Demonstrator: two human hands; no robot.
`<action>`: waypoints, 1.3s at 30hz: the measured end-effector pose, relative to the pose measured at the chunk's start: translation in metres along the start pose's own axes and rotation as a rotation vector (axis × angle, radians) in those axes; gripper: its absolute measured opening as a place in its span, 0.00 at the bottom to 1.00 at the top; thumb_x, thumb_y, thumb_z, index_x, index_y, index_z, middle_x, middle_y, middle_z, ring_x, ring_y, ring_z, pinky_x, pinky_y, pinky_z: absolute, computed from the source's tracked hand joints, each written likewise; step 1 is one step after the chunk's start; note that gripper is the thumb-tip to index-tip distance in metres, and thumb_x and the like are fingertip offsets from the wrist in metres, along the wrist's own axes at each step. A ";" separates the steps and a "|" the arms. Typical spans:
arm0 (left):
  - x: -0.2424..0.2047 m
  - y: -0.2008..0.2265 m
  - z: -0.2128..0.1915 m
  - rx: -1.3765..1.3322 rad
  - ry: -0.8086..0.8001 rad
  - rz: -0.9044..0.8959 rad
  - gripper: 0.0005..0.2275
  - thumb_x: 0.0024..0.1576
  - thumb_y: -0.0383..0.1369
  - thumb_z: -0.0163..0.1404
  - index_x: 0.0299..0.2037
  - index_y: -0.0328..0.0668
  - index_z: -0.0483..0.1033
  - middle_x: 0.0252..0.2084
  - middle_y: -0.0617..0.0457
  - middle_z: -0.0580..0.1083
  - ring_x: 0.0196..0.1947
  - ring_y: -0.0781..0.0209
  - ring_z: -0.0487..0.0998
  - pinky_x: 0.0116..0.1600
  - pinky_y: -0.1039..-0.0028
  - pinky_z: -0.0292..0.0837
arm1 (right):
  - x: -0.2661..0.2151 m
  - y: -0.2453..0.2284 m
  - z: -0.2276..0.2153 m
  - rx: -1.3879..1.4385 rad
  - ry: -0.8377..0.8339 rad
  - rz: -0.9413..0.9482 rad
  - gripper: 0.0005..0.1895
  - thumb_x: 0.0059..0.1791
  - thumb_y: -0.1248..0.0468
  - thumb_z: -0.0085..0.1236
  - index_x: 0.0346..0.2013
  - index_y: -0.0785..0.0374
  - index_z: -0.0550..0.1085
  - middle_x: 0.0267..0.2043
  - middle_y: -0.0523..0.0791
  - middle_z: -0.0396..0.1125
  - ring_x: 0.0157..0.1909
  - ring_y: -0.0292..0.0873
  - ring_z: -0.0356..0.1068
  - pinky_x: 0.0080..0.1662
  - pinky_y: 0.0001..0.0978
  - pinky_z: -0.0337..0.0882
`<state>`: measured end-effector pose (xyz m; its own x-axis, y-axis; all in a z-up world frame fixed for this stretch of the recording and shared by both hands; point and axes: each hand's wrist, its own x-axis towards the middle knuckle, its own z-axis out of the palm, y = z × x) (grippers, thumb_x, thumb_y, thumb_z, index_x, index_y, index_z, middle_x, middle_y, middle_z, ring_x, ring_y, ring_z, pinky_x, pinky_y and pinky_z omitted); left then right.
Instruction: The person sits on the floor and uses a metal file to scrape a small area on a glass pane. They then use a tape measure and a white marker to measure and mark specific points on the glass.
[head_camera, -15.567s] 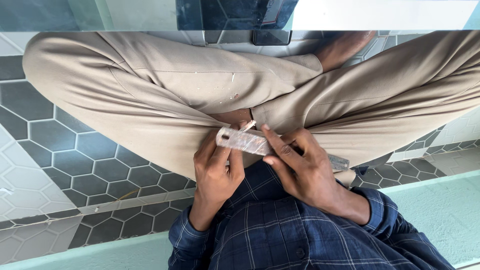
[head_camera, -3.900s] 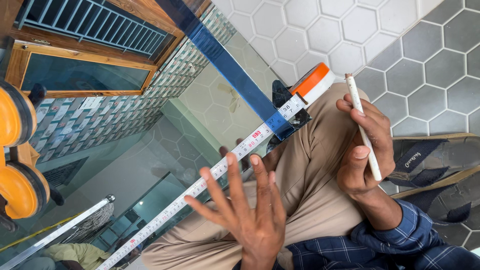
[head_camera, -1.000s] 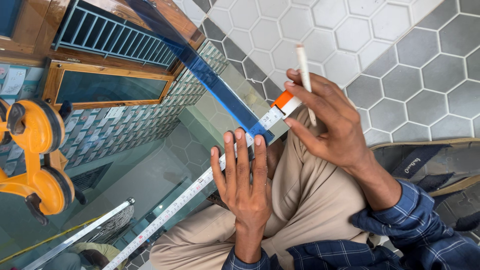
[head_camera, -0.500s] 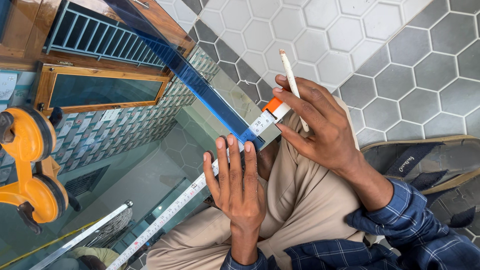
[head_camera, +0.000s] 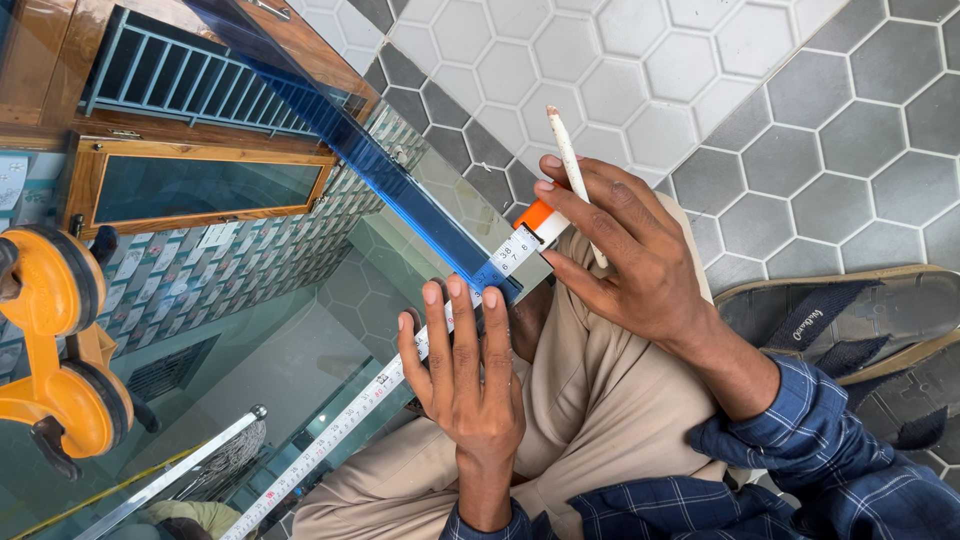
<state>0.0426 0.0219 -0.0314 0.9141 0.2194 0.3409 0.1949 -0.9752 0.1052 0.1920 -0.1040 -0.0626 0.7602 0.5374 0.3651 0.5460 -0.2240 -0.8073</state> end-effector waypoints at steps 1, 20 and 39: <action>0.000 0.000 0.000 0.007 -0.003 0.002 0.16 0.66 0.24 0.44 0.62 0.43 0.74 0.66 0.41 0.71 0.70 0.43 0.68 0.72 0.41 0.60 | 0.000 0.000 0.000 0.002 0.002 0.000 0.31 0.46 0.66 0.72 0.62 0.62 0.71 0.67 0.48 0.65 0.69 0.51 0.67 0.67 0.42 0.72; -0.003 0.000 0.002 0.050 -0.003 -0.003 0.14 0.68 0.25 0.46 0.62 0.47 0.75 0.65 0.43 0.72 0.69 0.44 0.69 0.72 0.43 0.60 | -0.011 0.013 0.005 0.006 0.011 -0.002 0.31 0.47 0.65 0.71 0.63 0.61 0.71 0.66 0.47 0.66 0.69 0.51 0.67 0.67 0.42 0.72; 0.014 -0.006 -0.001 0.128 0.085 0.140 0.10 0.64 0.29 0.53 0.54 0.43 0.81 0.57 0.51 0.79 0.63 0.51 0.76 0.70 0.52 0.59 | -0.011 -0.006 -0.020 -0.004 0.107 0.009 0.36 0.40 0.62 0.71 0.59 0.66 0.66 0.58 0.55 0.69 0.67 0.54 0.64 0.66 0.49 0.67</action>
<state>0.0534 0.0307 -0.0264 0.9030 0.0779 0.4224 0.1168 -0.9909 -0.0669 0.1879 -0.1247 -0.0525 0.7983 0.4457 0.4051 0.5399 -0.2314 -0.8093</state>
